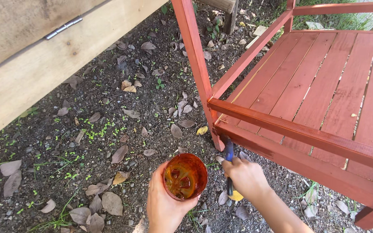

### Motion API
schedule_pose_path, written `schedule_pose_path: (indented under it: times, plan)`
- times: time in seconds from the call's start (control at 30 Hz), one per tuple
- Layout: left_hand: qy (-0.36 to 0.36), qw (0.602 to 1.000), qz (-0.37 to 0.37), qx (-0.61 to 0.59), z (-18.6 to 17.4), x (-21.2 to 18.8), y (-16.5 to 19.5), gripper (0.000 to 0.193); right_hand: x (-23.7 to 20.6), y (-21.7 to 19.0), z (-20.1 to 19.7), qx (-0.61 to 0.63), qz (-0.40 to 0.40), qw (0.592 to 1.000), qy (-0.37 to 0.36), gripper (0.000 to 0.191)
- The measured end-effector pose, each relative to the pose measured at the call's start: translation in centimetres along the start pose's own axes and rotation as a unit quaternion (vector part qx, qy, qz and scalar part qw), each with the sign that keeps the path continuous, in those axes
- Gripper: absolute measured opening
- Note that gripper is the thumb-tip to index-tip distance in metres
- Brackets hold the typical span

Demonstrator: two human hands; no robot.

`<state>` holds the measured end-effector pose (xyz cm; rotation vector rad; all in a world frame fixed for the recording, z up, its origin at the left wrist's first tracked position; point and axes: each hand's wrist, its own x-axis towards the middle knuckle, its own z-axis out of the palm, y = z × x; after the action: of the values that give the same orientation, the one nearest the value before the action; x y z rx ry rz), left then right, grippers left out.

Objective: The person applies reddish-brown paint to a wooden shelving unit using a paintbrush. They repeatedly dip the brush into a small container and cover the frame and shelves with even strokes.

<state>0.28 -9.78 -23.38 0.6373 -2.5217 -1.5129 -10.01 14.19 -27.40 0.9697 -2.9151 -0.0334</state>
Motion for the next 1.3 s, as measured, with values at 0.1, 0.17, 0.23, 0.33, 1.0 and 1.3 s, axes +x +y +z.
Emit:
schedule_pose_path:
  times: [0.1, 0.17, 0.23, 0.33, 1.0, 1.3]
  plan:
    - [0.005, 1.0, 0.009, -0.001, 0.2, -0.1, 0.0, 0.111, 0.2, -0.2, 0.2, -0.001, 0.006, 1.0, -0.018, 0.016]
    - [0.012, 1.0, 0.021, -0.008, 0.4, -0.5, 0.2, 0.111, 1.8, -0.7, 0.3, -0.01, -0.012, 1.0, -0.026, 0.018]
    - [-0.001, 1.0, -0.003, -0.004, 0.6, -1.0, 0.5, 0.111, 3.5, -1.0, -0.1, -0.029, -0.056, 0.998, -0.008, 0.016]
    - [-0.004, 1.0, -0.017, -0.004, 0.5, -0.9, 0.7, 0.112, 2.6, -0.6, -2.0, 0.065, 0.065, 0.993, -0.077, 0.012]
    - [0.027, 0.999, 0.007, -0.017, 0.1, 0.4, 0.0, 0.111, 5.2, -0.7, -0.9, 0.205, 0.0, 0.968, 0.145, 0.025]
    - [-0.003, 0.999, 0.039, -0.017, 1.7, -0.4, 0.0, 0.111, -5.5, 1.6, -3.4, 0.07, 0.08, 0.991, 0.077, 0.029]
